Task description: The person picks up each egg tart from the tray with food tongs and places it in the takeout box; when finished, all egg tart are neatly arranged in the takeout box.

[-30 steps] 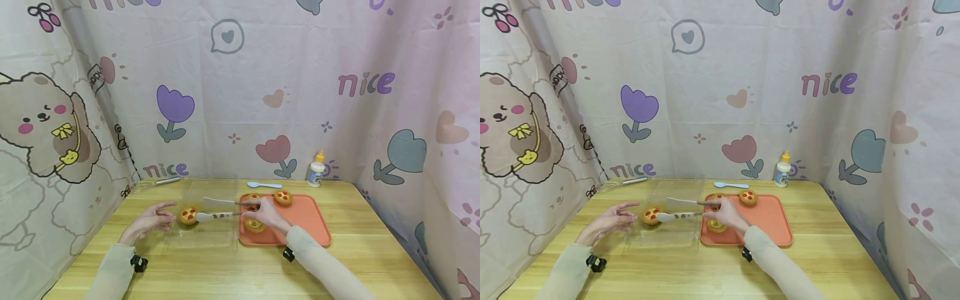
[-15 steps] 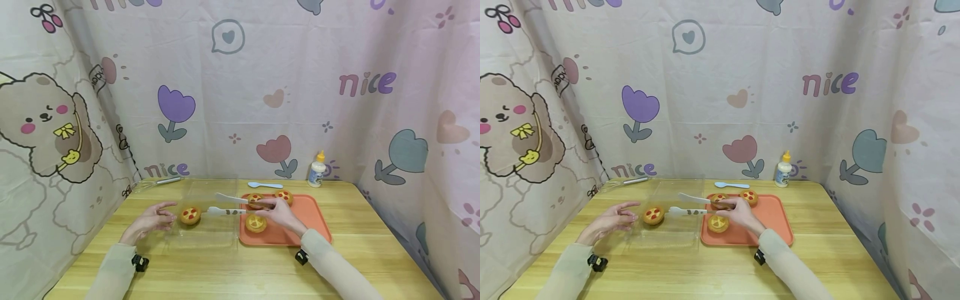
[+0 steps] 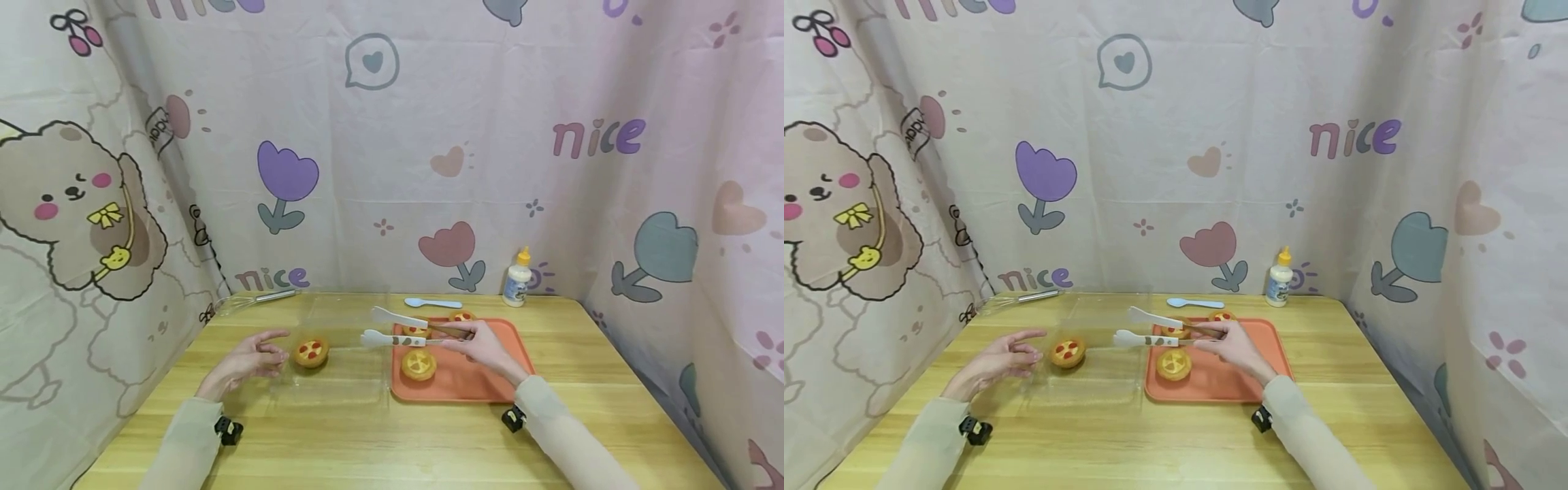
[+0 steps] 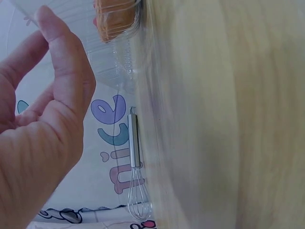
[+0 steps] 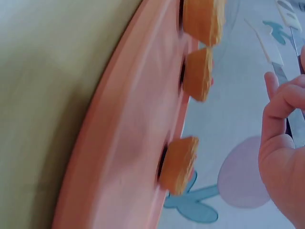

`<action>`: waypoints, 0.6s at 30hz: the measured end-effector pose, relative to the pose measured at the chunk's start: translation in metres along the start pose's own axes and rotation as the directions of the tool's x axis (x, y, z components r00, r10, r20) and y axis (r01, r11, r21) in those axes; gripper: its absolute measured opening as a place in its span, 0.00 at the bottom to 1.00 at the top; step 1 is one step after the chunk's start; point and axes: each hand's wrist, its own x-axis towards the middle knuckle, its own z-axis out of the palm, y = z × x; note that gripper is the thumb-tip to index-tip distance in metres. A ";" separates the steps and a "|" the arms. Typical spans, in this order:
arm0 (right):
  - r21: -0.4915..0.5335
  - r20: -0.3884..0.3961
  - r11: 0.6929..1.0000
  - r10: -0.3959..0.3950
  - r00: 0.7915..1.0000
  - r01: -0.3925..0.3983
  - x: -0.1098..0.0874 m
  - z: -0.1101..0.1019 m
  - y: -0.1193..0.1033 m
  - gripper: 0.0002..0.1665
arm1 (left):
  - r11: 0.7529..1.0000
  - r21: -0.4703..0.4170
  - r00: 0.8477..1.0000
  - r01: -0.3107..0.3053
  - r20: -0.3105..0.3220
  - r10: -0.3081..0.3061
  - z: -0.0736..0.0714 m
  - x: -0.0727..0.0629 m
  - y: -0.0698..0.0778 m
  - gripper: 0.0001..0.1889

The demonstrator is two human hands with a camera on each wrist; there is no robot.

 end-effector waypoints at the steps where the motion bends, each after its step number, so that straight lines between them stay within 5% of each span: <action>1: -0.020 -0.002 1.000 0.000 1.000 0.000 -0.002 -0.003 0.001 0.30 | 1.000 -0.002 1.000 0.003 -0.004 -0.003 0.000 0.000 0.000 0.40; 10: 0.097 -0.028 0.995 0.031 0.999 -0.028 -0.014 -0.028 0.010 0.32 | 1.000 -0.016 1.000 0.006 -0.002 -0.006 0.002 -0.001 0.000 0.40; 18: 0.057 -0.012 0.998 0.039 0.999 -0.038 -0.019 -0.046 0.017 0.31 | 1.000 0.003 1.000 0.016 -0.020 -0.016 0.000 0.001 -0.003 0.39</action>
